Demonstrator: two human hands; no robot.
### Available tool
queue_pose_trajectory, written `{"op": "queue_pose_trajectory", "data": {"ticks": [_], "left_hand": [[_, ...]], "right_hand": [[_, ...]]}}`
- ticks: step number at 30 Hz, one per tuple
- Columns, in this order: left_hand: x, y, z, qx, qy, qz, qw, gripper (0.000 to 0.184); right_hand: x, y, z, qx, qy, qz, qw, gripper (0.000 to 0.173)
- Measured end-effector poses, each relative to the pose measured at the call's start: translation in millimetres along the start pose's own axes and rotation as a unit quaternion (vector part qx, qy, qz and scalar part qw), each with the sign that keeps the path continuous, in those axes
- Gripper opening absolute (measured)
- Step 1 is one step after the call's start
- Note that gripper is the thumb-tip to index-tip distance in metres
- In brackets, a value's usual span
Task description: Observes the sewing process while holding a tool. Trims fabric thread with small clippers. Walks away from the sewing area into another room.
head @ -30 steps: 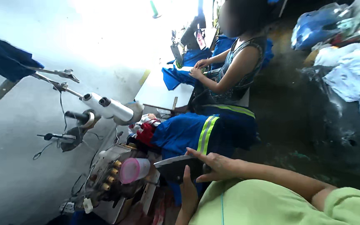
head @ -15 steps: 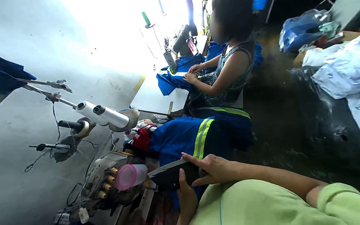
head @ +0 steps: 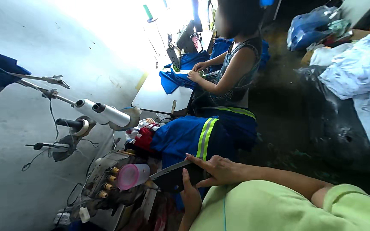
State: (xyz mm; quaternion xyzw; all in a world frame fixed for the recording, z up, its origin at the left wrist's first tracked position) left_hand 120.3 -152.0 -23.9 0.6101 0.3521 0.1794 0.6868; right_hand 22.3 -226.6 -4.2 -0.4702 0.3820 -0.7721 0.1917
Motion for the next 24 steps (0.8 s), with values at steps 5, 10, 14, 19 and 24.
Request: {"op": "queue_pose_trajectory", "data": {"ticks": [5,10,14,19,24], "left_hand": [[-1.5,2.4,-1.4,-0.009,-0.003,-0.008,1.0,0.026],[-0.6,1.6,-1.7,-0.024,-0.001,-0.032,0.999,0.025],[-2.9,3.2,-1.6,-0.025,-0.006,-0.057,0.998,0.025],[-3.3,2.5,-2.1,-0.033,0.001,-0.051,0.998,0.024],[-3.4,1.1,-2.0,-0.034,0.004,-0.06,0.998,0.025]], "right_hand": [[1.4,-3.6,-1.3,0.007,0.003,-0.012,1.0,0.082],[2.3,-6.1,-0.9,0.012,0.005,-0.024,1.0,0.081],[3.5,-7.9,-1.0,0.003,0.0,-0.031,1.0,0.081],[2.9,-6.9,-1.7,-0.005,-0.004,-0.033,0.999,0.081],[5.5,-8.1,-1.4,-0.018,-0.009,-0.04,0.999,0.079]]}}
Point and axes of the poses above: each hand's wrist, its own z-axis towards the middle knuckle, its own x-axis out of the back of the hand, y = z × x, the point moved 7 cm from there along z, towards the middle knuckle, and after that the axes turned 3 degrees about -x, right-handed, at the moved point
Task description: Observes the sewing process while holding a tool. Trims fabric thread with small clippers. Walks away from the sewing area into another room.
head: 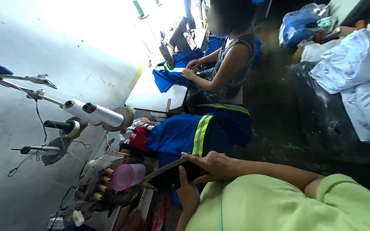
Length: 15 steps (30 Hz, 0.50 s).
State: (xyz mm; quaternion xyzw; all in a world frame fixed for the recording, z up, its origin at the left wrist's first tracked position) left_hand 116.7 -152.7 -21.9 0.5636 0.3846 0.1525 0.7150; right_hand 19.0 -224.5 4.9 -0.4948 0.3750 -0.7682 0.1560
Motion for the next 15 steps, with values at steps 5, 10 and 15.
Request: {"op": "queue_pose_trajectory", "data": {"ticks": [5,10,15], "left_hand": [[0.4,-1.7,0.0,0.023,0.005,0.006,1.0,0.023],[4.5,-6.0,1.6,0.036,0.006,0.005,0.999,0.018],[3.6,-4.3,4.3,0.057,-0.029,0.043,0.997,0.017]], "right_hand": [[-0.1,1.3,1.0,0.015,0.011,-0.009,1.0,0.078],[1.4,4.7,0.6,0.023,0.034,-0.028,0.999,0.074],[-1.2,12.6,1.5,0.016,0.032,0.016,0.999,0.081]]}}
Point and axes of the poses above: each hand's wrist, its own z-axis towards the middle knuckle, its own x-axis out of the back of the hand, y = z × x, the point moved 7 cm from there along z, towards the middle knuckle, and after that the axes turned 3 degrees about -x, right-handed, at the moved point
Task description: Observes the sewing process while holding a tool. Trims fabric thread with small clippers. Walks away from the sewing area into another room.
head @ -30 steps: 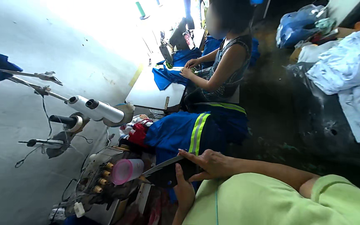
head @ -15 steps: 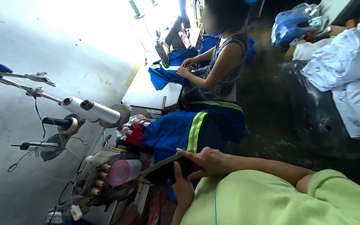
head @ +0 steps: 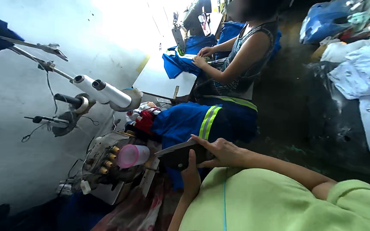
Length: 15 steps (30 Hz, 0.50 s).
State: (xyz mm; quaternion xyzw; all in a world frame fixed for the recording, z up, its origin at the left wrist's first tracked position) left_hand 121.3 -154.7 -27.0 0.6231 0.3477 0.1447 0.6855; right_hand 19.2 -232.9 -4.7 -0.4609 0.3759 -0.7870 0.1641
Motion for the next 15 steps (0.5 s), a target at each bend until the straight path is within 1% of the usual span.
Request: {"op": "queue_pose_trajectory", "data": {"ticks": [2,4,6,8,11,15], "left_hand": [[0.1,-2.4,1.5,-0.009,-0.056,-0.019,0.998,0.029],[0.7,-3.4,-0.7,0.002,-0.08,-0.023,0.997,0.025],[1.7,-4.7,-2.2,0.015,-0.108,-0.033,0.994,0.026],[2.7,-6.5,-2.4,0.039,-0.103,-0.063,0.992,0.022],[2.5,-7.4,-1.2,0.059,-0.097,-0.108,0.988,0.022],[2.8,-9.7,-2.0,0.086,-0.083,-0.127,0.985,0.018]], "right_hand": [[-0.4,-1.9,0.8,-0.018,-0.02,0.024,0.999,0.087],[-2.8,-2.4,0.8,-0.032,-0.036,0.047,0.998,0.089],[-7.3,0.1,-1.1,-0.025,-0.021,0.052,0.998,0.089],[-10.2,2.8,-2.6,-0.044,-0.021,0.056,0.997,0.09],[-10.9,4.7,-1.8,-0.073,-0.034,0.063,0.995,0.092],[-12.3,6.7,-0.9,-0.077,-0.038,0.063,0.994,0.093]]}}
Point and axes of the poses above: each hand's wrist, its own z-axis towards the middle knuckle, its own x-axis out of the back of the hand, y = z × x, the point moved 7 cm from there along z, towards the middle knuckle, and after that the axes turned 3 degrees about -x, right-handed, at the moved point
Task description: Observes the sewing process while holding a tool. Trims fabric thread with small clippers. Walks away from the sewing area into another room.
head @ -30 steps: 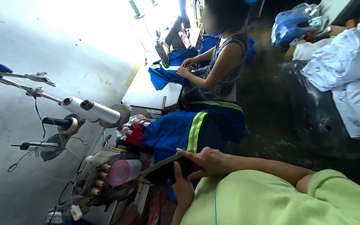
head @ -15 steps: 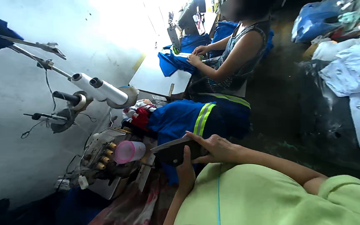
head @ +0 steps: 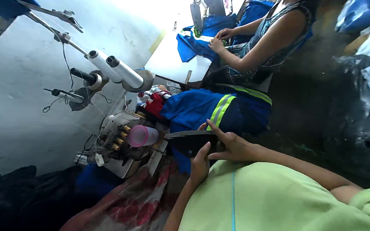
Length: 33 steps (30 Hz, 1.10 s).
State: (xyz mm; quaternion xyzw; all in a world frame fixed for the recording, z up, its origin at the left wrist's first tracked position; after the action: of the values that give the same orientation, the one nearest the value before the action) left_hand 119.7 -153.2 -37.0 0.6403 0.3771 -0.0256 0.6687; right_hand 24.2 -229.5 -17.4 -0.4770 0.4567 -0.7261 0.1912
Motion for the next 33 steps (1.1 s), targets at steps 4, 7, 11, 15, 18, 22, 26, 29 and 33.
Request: {"op": "queue_pose_trajectory", "data": {"ticks": [4,7,11,15,18,22,26,29,33], "left_hand": [[-0.4,-1.8,2.7,0.016,-0.002,-0.029,0.999,0.016],[1.8,-4.5,5.1,0.015,-0.019,-0.032,0.999,0.02],[-1.5,0.4,4.4,0.005,0.004,0.038,0.999,0.026],[-6.9,8.7,4.6,-0.026,0.013,0.138,0.99,0.027],[-9.3,10.6,6.0,-0.045,-0.004,0.157,0.986,0.033],[-12.7,13.1,5.8,-0.076,-0.014,0.166,0.983,0.029],[-13.9,14.5,5.6,-0.081,-0.004,0.176,0.981,0.03],[-15.1,16.8,5.6,-0.09,0.012,0.187,0.978,0.023],[-16.1,18.3,7.2,-0.12,-0.002,0.219,0.968,0.022]], "right_hand": [[0.1,1.2,1.5,-0.022,-0.016,0.017,1.0,0.094],[-0.5,3.0,2.5,-0.011,-0.008,0.034,0.999,0.092],[-1.8,4.6,3.7,0.006,-0.009,0.049,0.999,0.088],[-1.0,4.8,4.7,0.002,-0.016,0.054,0.998,0.087],[-1.1,5.5,5.4,0.006,-0.013,0.055,0.998,0.087],[-1.3,4.3,6.7,0.003,-0.021,0.071,0.997,0.087],[-2.4,4.8,7.3,0.02,-0.016,0.081,0.996,0.083],[-1.7,4.7,7.8,0.015,-0.016,0.07,0.997,0.083],[-0.3,6.7,8.3,0.021,-0.019,0.076,0.997,0.081]]}}
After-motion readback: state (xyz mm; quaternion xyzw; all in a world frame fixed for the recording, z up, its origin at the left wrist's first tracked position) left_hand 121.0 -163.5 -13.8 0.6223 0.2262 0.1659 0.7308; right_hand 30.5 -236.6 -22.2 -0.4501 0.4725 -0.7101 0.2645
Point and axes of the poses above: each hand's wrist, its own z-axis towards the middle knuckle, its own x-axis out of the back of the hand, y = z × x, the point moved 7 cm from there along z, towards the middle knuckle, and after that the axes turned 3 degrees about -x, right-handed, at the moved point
